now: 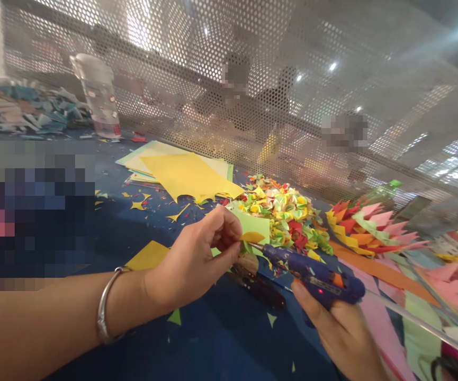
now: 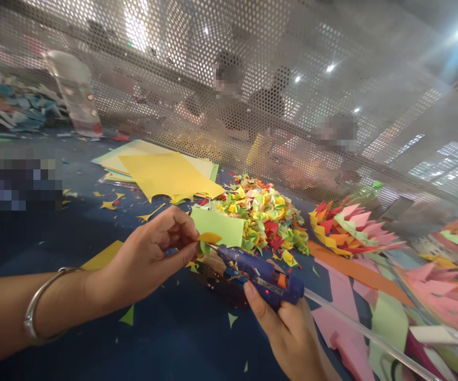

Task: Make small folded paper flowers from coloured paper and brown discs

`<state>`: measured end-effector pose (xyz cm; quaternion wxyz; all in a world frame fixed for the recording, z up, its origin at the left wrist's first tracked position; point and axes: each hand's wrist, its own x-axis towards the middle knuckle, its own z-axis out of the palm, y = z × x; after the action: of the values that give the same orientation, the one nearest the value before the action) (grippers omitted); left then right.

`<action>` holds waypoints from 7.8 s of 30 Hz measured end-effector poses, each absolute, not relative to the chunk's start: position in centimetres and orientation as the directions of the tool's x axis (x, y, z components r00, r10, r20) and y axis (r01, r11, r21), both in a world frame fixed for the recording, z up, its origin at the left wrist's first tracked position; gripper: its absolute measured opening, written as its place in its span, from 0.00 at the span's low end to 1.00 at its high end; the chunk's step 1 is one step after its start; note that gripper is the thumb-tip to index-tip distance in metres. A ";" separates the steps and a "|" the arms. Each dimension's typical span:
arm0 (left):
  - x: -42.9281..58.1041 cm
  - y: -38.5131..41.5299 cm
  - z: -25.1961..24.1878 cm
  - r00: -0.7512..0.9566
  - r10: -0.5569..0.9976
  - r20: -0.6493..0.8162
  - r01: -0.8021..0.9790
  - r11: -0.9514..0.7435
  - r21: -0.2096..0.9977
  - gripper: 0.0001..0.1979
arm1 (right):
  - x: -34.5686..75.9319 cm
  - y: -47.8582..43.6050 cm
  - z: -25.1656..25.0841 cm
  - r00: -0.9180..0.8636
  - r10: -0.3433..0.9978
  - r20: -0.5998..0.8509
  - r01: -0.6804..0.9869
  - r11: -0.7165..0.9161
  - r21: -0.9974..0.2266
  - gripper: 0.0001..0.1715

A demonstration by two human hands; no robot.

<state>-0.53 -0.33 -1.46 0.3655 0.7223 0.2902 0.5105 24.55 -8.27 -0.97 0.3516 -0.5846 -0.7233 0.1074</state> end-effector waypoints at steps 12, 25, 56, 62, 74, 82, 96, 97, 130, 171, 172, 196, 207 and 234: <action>-0.4 -0.1 -1.6 0.268 0.821 0.505 0.025 -0.530 0.848 0.06 | 24.8 -8.0 -1.1 -0.050 0.920 0.390 0.733 0.298 -0.611 0.11; -0.2 -0.1 -1.0 0.253 0.882 0.398 -0.060 -0.396 0.916 0.09 | 25.0 -7.1 -0.5 0.227 0.965 0.133 0.567 -0.020 -0.823 0.27; 0.2 0.3 -1.4 0.432 0.902 -0.014 -0.168 0.096 0.981 0.08 | 27.6 -5.6 3.7 0.156 0.980 0.126 0.972 -0.130 -0.197 0.24; 0.2 0.2 -1.5 0.455 0.890 0.030 -0.117 0.027 0.993 0.06 | 19.7 -4.4 3.8 -0.157 0.962 0.223 0.834 0.250 -0.491 0.13; 0.1 0.4 -1.2 0.496 0.866 -0.064 -0.100 0.130 0.986 0.09 | 18.7 -3.4 1.6 -0.285 0.884 0.369 0.764 0.442 -0.470 0.10; 0.1 0.4 -1.2 0.542 0.840 -0.014 -0.132 0.102 0.986 0.10 | 19.0 -3.5 1.2 -0.265 0.889 0.374 0.751 0.433 -0.499 0.10; -0.1 0.3 -0.7 0.470 0.873 0.127 0.214 -0.252 0.944 0.09 | 19.3 -3.7 0.9 -0.254 0.905 0.342 0.711 0.415 -0.567 0.13; -0.1 0.3 -0.8 0.469 0.872 0.140 0.215 -0.266 0.940 0.09 | 19.3 -3.7 0.9 -0.255 0.897 0.361 0.722 0.425 -0.546 0.13; 0.4 -0.3 -1.0 0.471 0.882 0.013 -0.163 0.072 0.984 0.07 | 18.8 -4.0 0.0 -0.253 0.714 0.653 0.774 0.554 -0.307 0.10; -0.2 -0.3 -0.6 0.447 0.885 0.130 -0.077 -0.107 0.991 0.09 | 18.9 -4.4 -0.1 -0.346 0.588 0.731 0.761 0.631 -0.147 0.09; -0.2 -0.3 -0.7 0.441 0.889 0.122 -0.110 -0.081 0.991 0.09 | 18.8 -4.5 -0.1 -0.357 0.577 0.735 0.767 0.630 -0.122 0.09; -0.3 -0.6 -0.2 0.405 0.912 0.058 -0.230 0.041 0.972 0.09 | 18.4 -4.4 -0.9 -0.404 0.646 0.647 0.771 0.622 -0.139 0.11; -0.2 -0.6 -0.5 0.419 0.907 0.044 -0.222 0.055 0.973 0.08 | 18.3 -4.5 -0.7 -0.412 0.639 0.650 0.772 0.623 -0.124 0.11; -0.5 0.1 -0.7 0.421 0.907 0.016 -0.143 0.049 0.988 0.09 | 18.5 -4.4 -0.1 -0.318 0.712 0.626 0.717 0.613 -0.332 0.09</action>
<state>-0.46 0.09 -0.68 0.6365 0.5525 0.3455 0.4126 18.48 -4.41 -0.10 0.3836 -0.4401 -0.8119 -0.0035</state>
